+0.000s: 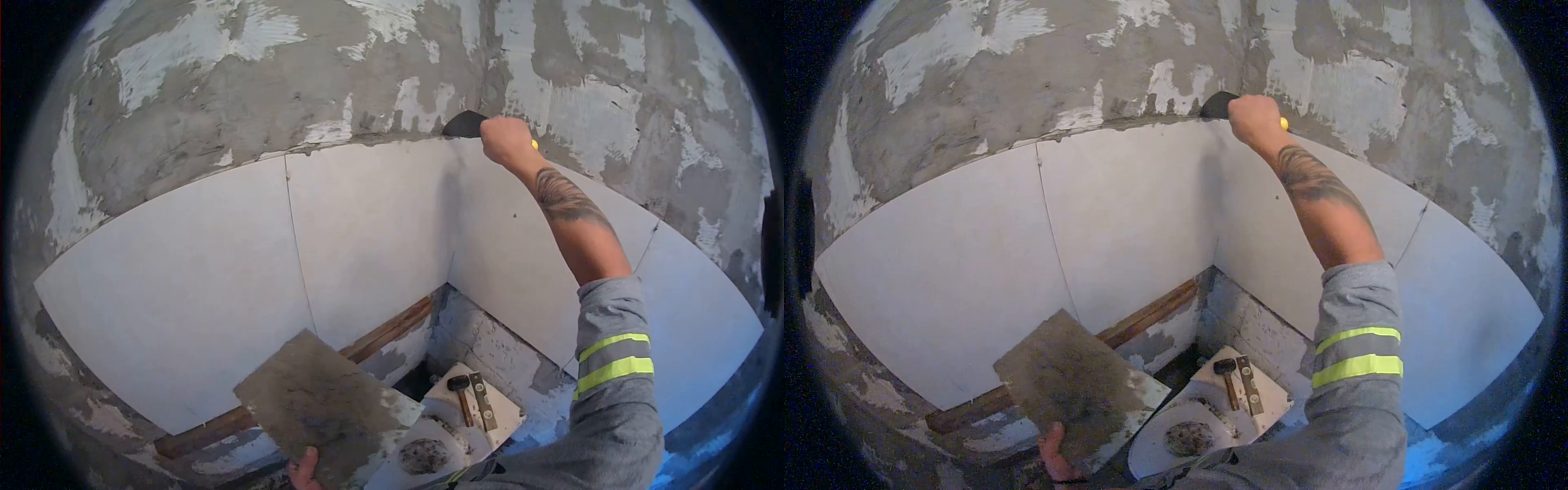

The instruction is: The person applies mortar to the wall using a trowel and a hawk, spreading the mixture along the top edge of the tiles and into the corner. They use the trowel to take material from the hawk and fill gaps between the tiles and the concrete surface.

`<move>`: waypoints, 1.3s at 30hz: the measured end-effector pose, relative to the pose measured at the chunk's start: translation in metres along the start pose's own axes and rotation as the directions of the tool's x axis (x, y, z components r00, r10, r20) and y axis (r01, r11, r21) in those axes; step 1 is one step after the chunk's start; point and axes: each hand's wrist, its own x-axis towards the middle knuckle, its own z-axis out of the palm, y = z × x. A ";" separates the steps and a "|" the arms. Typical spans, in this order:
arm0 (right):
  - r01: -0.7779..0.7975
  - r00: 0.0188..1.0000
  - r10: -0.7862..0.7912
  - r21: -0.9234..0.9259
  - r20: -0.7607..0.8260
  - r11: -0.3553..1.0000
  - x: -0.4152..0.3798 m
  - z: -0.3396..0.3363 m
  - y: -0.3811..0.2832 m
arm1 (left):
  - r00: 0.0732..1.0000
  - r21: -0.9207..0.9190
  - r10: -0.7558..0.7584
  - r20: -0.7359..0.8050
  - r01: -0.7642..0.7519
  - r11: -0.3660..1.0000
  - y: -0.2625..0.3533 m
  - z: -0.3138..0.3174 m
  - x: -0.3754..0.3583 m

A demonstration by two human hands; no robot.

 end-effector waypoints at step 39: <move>0.286 0.954 -0.276 -0.076 0.113 0.955 0.018 -0.174 -0.104 | 0.961 -0.099 -0.180 0.209 0.204 0.974 0.001 -0.023 -0.017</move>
